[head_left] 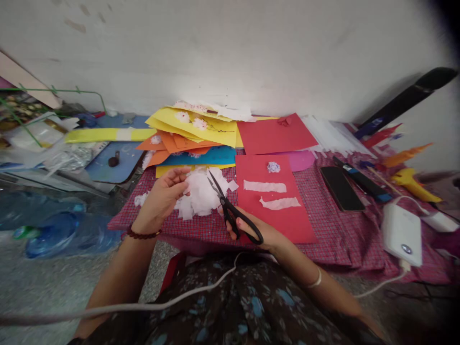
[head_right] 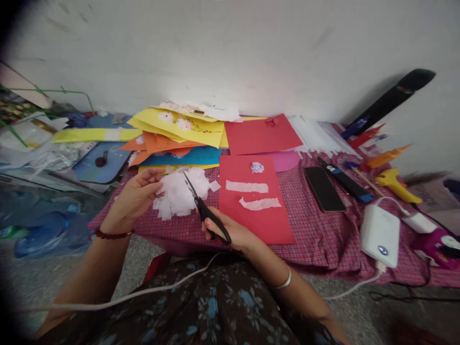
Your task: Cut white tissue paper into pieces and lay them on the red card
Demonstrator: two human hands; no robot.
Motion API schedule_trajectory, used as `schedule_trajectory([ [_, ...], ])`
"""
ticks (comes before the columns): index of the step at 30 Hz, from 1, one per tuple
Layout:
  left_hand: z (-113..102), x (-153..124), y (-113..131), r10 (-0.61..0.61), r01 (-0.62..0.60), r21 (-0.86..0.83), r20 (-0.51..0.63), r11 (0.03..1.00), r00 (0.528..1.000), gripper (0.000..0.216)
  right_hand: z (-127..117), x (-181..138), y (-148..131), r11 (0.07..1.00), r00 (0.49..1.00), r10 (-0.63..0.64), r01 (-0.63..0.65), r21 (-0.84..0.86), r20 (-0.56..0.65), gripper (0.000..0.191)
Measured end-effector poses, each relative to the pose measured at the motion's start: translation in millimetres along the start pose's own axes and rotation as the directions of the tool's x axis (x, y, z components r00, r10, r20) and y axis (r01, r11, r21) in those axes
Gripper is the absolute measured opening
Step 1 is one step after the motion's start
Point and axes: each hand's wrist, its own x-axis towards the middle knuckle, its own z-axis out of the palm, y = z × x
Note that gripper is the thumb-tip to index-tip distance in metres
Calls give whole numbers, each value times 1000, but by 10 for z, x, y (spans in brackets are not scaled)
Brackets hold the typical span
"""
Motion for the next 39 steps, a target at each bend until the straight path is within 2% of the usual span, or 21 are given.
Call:
schedule_trajectory([
  [3,20,-1,30,62,-63,-34,-34,997,997,38,-13,-7,10,1000,999,23,-23,15,45,63],
  [7,91,4,22,97,-98,-68,-26,993,995,39,-28,2,21,997,993,70,-69,-18,91,65],
  [13,200,21,-63,125,-125,-93,-5,988,992,37,-17,9,2,997,992,75,-73,-25,97,75],
  [18,191,33,-76,171,-190,-166,-123,968,978,35,-15,-13,34,998,991,66,-67,3,114,72],
  [24,210,11,-141,115,-121,-99,-63,988,991,38,3,3,4,999,995,37,-37,-4,95,71],
  [31,235,7,-191,110,-112,-62,-32,992,993,38,35,73,0,1000,998,28,-27,-2,63,64],
  [35,218,19,-171,102,-103,-86,-23,991,995,37,25,95,65,991,996,6,-18,135,90,61],
  [39,177,43,-92,47,-73,-290,-97,954,994,31,2,118,104,905,974,-20,-78,418,225,74],
])
